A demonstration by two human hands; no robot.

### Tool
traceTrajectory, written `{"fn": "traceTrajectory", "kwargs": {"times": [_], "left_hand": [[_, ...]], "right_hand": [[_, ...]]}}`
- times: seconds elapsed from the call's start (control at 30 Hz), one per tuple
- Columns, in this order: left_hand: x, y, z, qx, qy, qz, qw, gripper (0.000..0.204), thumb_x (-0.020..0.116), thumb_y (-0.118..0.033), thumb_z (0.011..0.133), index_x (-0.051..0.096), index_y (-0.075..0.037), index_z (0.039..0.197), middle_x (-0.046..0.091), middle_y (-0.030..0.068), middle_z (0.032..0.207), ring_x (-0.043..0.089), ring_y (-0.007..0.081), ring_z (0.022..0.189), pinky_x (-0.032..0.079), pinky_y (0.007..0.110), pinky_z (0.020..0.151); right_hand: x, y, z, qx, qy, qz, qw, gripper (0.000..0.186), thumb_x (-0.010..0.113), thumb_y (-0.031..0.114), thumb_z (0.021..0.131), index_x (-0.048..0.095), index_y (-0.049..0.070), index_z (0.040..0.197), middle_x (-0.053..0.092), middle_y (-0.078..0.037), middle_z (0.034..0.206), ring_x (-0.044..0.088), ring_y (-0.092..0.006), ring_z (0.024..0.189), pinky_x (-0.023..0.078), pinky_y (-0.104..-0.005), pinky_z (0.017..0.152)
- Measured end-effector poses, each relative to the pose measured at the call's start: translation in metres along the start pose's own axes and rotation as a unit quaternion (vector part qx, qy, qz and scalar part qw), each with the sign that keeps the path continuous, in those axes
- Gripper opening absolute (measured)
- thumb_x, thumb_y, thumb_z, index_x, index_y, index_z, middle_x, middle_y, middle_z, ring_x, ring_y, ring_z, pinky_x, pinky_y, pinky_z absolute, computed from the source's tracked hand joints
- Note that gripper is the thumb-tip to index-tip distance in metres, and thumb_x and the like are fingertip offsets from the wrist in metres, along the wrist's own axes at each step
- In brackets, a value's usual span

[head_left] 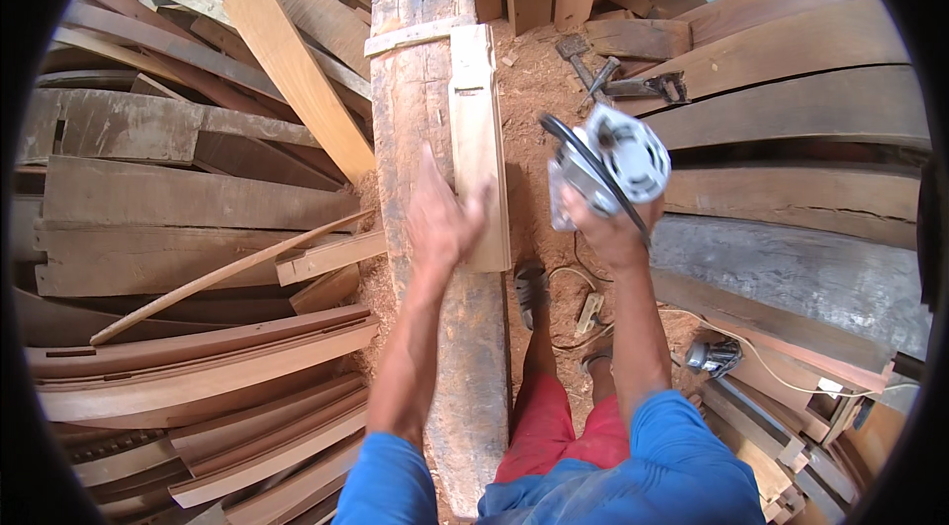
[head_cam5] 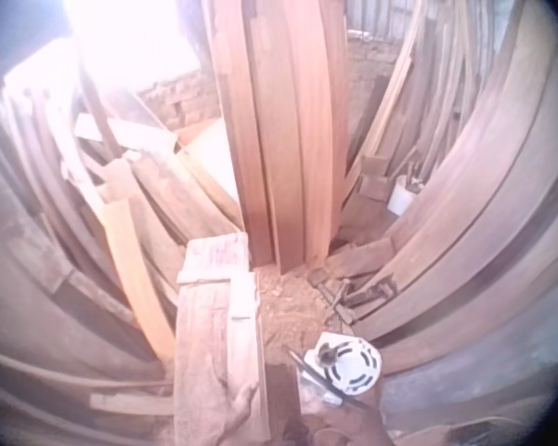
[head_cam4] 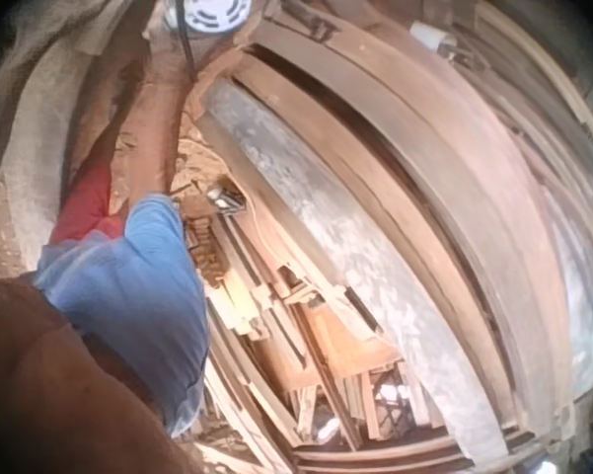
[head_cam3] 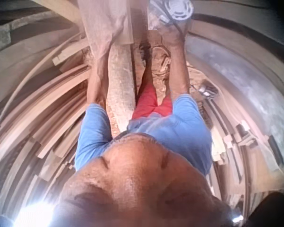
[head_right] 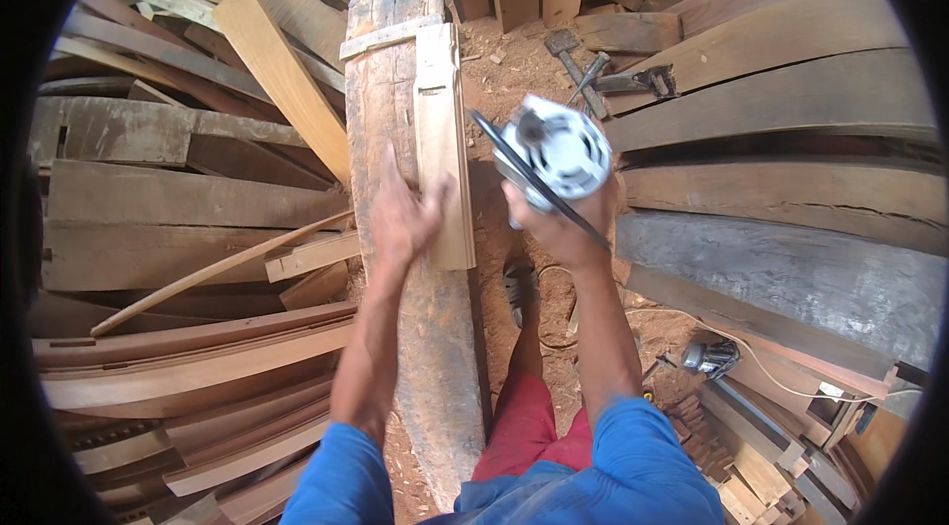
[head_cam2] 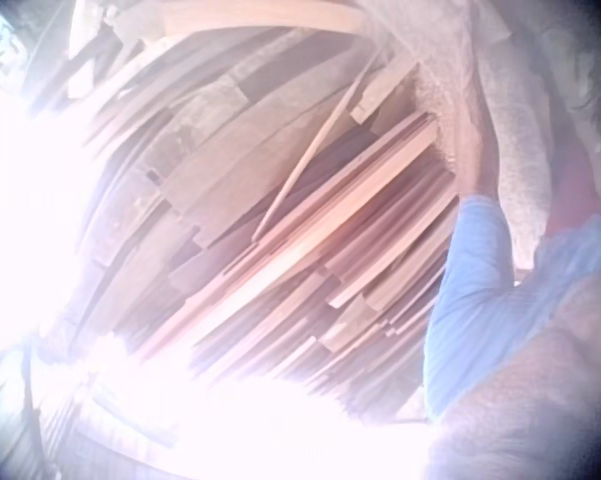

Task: The person adjusts the base of a palm router by hand and then uses the tool to rout the edge of a wood board on a workbench. They hold the board steady while moving the tool along its side.

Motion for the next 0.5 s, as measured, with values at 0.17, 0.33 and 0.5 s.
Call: {"fn": "traceTrajectory", "kwargs": {"times": [0.17,0.33,0.5], "left_hand": [[0.018,-0.008,-0.065,0.061,-0.061,0.018,0.996,0.107,0.089,-0.035,0.07,0.032,0.006,0.15,0.056,0.0273,0.118,0.059,0.0387,0.106,0.049,0.053,0.096],[-0.008,-0.011,-0.059,-0.036,0.112,-0.387,0.915,0.086,0.075,-0.023,0.08,0.036,0.003,0.153,0.054,0.025,0.141,0.054,0.0321,0.133,0.043,0.044,0.113],[-0.014,-0.016,-0.062,-0.043,0.128,-0.456,0.88,0.087,0.074,-0.023,0.085,0.032,0.003,0.156,0.052,0.0222,0.146,0.051,0.0297,0.135,0.04,0.042,0.114]], "right_hand": [[-0.056,-0.006,-0.049,0.082,-0.018,0.018,0.996,0.042,0.081,0.009,0.072,0.069,0.001,0.111,0.073,-0.007,0.103,0.069,-0.018,0.094,0.054,-0.034,0.088],[-0.091,-0.023,-0.097,0.152,-0.08,0.036,0.984,0.039,0.082,0.012,0.073,0.066,0.004,0.107,0.067,-0.002,0.095,0.062,-0.0142,0.084,0.051,-0.0315,0.081],[-0.103,-0.02,-0.116,0.165,-0.07,0.032,0.983,0.064,0.078,0.024,0.08,0.055,-0.001,0.134,0.06,-0.007,0.117,0.058,-0.0187,0.102,0.047,-0.035,0.092]]}}
Point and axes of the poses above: each hand's wrist, its own z-axis towards the middle knuckle, its own x-axis out of the palm, y = z × x, the point moved 5 cm from there along z, towards the middle knuckle
